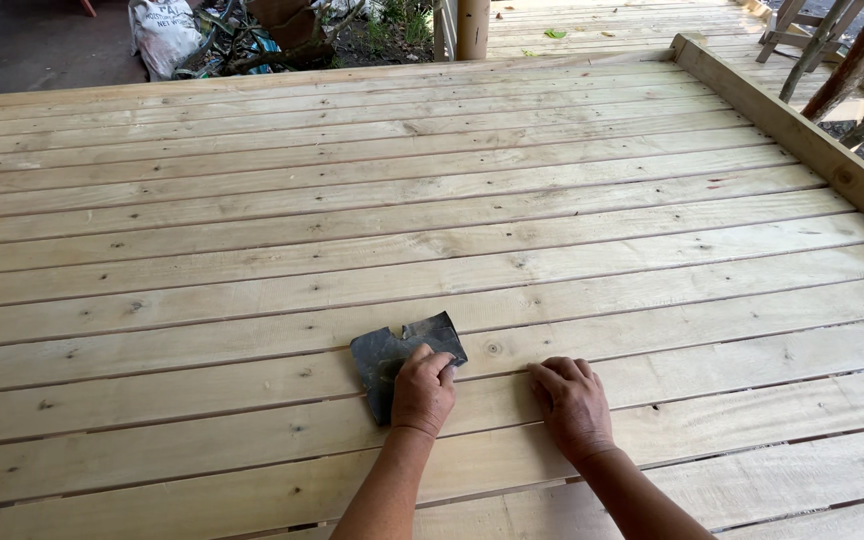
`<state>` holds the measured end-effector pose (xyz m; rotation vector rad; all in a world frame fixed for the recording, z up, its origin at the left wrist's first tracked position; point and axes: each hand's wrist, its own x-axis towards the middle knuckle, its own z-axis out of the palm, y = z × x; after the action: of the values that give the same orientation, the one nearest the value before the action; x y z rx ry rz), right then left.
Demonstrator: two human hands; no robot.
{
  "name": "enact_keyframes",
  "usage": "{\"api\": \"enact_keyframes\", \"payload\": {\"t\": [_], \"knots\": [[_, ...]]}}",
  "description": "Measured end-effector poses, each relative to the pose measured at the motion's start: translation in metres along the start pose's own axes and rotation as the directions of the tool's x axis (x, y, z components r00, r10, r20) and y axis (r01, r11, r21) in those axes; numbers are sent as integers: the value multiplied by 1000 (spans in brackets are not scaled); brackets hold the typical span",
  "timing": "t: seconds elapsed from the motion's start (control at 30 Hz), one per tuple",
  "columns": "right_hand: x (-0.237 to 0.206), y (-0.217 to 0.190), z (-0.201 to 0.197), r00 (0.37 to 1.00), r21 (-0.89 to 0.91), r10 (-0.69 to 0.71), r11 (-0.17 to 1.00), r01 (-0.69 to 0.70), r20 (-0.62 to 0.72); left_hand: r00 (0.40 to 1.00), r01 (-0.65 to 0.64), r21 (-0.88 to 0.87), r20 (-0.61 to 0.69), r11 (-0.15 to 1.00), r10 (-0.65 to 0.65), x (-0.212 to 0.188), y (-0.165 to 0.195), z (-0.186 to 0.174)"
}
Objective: The person sands a wooden deck surface using a handheld sanding block. They move the block back and forth along the planks, occasionally adjusting their grip and position to cover different areas of the deck.
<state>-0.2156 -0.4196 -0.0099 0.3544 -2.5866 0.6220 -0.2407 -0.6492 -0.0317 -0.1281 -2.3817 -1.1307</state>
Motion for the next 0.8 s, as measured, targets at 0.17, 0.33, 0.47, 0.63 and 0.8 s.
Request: {"api": "enact_keyframes", "payload": {"t": [0.17,0.33,0.47,0.63,0.8], "knots": [[24,-6,-4,985,-75,-84,993,96,150,1000,17,15,12,1000,-17,0,3,-5],[42,-9,-8,949,-151,-124,973,174,290,999,28,16,36,999,-28,0,6,-7],[50,-16,-5,915,-187,-123,960,208,385,999,35,19,40,999,-35,1,6,-8],[56,-18,0,871,-228,-147,933,280,468,999,24,23,32,999,-25,1,6,-8],[53,-17,3,859,-248,-203,903,350,471,998,31,8,47,999,-31,2,7,-9]]}}
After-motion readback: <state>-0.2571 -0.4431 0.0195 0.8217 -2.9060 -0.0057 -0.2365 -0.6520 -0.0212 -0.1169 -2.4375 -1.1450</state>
